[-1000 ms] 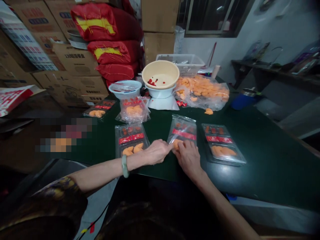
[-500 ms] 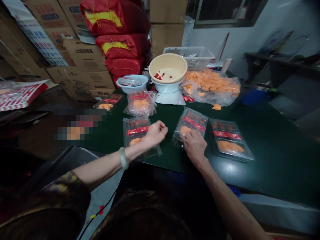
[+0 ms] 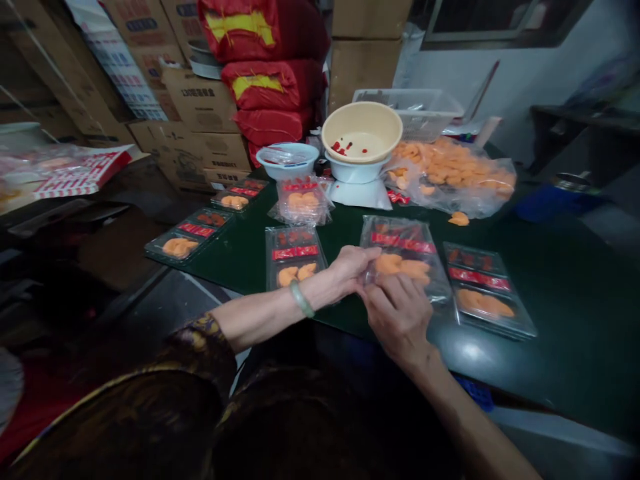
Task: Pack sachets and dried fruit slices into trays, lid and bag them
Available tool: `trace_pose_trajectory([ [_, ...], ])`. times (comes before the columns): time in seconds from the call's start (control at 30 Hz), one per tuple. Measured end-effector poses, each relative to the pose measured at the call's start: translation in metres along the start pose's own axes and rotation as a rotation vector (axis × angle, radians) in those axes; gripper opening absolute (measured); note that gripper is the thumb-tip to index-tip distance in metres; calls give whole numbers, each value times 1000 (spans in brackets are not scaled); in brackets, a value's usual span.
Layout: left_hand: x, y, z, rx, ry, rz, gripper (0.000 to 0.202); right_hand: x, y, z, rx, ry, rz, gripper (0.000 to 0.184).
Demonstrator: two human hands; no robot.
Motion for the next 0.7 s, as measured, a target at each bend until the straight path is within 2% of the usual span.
trace_pose_trajectory([
  [0.13, 1, 53, 60, 39, -166, 151, 14, -45, 32, -13, 137, 147, -389, 6],
  [0.2, -1, 84, 77, 103, -228, 175, 11, -63, 44, -17, 213, 202, -520, 3],
  [0.3, -6, 121, 77, 245, -212, 105, 15, -74, 49, -18, 247, 178, -590, 3],
  [0.37, -8, 139, 64, 363, -160, 53, 17, -66, 46, -12, 238, 103, -577, 5],
  [0.47, -3, 161, 45, 540, -113, -193, 25, -25, 41, 7, 200, -78, -412, 8],
  [0.53, 8, 173, 44, 627, -107, -606, 34, 26, 40, 28, 135, -304, -218, 8],
  [0.6, 24, 180, 49, 682, -144, -1159, 35, 88, 45, 57, 82, -623, -5, 12],
  [0.67, 46, 175, 60, 858, -345, -1564, 39, 148, 49, 88, -34, -891, 119, 22],
  [0.7, 54, 162, 62, 838, -473, -1667, 42, 175, 49, 105, -131, -1036, 145, 26],
])
Point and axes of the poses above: each hand's wrist, its own z-axis away from the middle knuckle, its own y-axis out of the back of the hand, x = y × z, the point moved 4 cm from there along -z, towards the middle knuckle, and after that the axes turned 8 degrees about y, right-handed, at the moved point
